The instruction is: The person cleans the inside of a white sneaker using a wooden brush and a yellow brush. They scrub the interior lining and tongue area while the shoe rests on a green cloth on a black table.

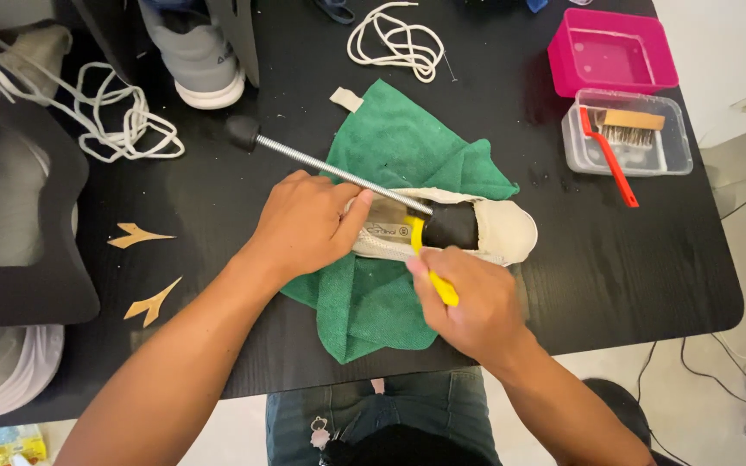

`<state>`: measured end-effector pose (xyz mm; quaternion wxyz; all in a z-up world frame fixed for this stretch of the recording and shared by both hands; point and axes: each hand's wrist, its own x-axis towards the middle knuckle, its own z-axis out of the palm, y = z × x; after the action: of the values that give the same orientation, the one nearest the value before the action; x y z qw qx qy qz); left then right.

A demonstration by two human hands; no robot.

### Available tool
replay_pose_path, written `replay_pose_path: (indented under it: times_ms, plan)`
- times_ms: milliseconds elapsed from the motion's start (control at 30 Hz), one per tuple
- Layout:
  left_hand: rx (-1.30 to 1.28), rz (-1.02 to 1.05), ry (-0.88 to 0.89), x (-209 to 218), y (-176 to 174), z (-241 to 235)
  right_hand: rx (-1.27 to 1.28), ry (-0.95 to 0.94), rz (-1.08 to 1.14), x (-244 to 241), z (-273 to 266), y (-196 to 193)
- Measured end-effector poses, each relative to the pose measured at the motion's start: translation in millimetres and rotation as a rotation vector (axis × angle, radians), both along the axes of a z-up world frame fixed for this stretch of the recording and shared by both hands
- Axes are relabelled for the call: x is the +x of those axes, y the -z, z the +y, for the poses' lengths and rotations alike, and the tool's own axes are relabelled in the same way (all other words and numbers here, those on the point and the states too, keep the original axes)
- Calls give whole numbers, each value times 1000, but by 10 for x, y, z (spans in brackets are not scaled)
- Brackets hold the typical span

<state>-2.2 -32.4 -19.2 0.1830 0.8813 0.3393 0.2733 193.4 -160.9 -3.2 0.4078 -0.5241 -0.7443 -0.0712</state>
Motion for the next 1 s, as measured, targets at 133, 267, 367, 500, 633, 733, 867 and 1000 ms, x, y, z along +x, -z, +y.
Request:
replay_pose_path:
  times_ms: [133,267,367,500,633,733,867,1000]
  plan:
    - [-23,-46,0,-16,-6,7,-103,-93,63,-17,-113,-246]
    - [-47,-50,51,-61,-183,-26,-282,-176,12,87,-70,-507]
    - [-205,-54,178,-130,-517,-36,-420,-241,12,232,34,-736]
    - [-350,182,309,-69,-186,146,-745,-198,-8,544,170,-766]
    - [-336,164,298,-21,-58,203,-766,-135,-187,475,382,-804]
    - [-320,77,310,-7,13,215,-915,-145,-380,489,559,-774]
    - [-332,58,282,0,104,196,-1010,-305,-389,492,758,-812]
    - [-389,78,276,31,41,221,-1294,-158,-695,617,930,-986]
